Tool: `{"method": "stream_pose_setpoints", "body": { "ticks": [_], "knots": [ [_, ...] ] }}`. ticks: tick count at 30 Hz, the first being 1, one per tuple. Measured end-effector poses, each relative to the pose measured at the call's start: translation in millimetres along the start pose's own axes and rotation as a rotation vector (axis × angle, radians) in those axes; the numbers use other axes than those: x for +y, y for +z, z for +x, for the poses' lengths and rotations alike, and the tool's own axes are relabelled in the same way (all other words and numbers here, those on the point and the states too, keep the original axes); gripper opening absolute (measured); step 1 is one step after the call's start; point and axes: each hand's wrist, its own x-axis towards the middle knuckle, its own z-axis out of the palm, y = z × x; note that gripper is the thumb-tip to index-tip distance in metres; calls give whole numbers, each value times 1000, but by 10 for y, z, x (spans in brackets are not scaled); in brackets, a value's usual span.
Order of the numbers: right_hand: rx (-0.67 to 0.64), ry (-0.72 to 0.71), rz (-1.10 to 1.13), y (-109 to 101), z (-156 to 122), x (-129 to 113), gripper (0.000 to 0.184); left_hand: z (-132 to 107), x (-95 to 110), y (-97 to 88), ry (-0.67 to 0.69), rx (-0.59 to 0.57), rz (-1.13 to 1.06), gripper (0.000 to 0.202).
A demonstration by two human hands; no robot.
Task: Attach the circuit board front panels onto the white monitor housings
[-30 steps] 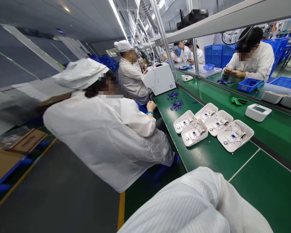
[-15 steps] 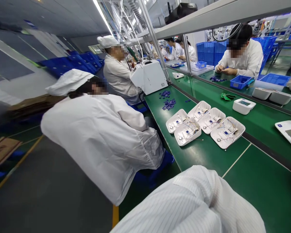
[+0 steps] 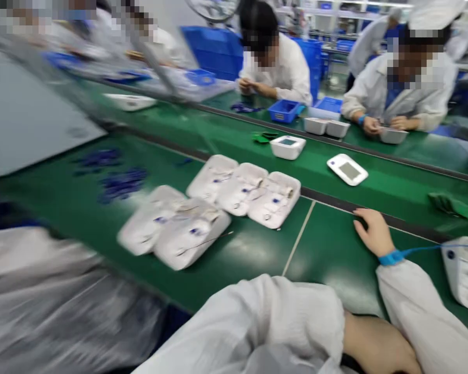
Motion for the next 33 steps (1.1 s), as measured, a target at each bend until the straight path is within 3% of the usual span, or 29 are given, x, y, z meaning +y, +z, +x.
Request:
{"method": "stream_pose_setpoints", "body": {
  "ticks": [1,5,10,11,15,19,22,23,25,26,29,31,33],
  "knots": [
    [-9,16,13,7,7,-2,26,12,-38,15,58,-1,-16,7],
    [135,111,8,-44,-10,-64,30,-17,-98,118,94,195,-96,13],
    [407,132,-66,-115,-29,-170,42,-49,-89,181,69,180,-137,11],
    [379,120,-52,-107,-27,-165,42,-46,-95,185,76,186,-135,11],
    [63,82,69,-40,-16,-75,26,-25,-106,232,127,250,-135,12],
    [86,202,204,-14,-14,16,18,-64,-110,185,159,384,-183,11],
    [135,264,234,-18,-12,57,21,-206,-245,-179,25,647,-60,9],
    [144,278,242,-18,-11,66,22,-274,-337,-381,-113,767,13,11],
    [151,297,259,-12,-6,78,22,-421,-601,-865,-525,930,183,17],
    [150,301,265,-7,-2,80,21,-491,-769,-1121,-752,936,271,18],
    [144,308,274,1,12,72,20,-674,-1330,-1797,-996,954,345,47],
    [142,314,277,0,19,62,20,-778,-1672,-2101,-1130,911,356,63],
    [141,321,280,-4,22,54,19,-873,-1937,-2291,-1251,862,361,70]
  ]
}}
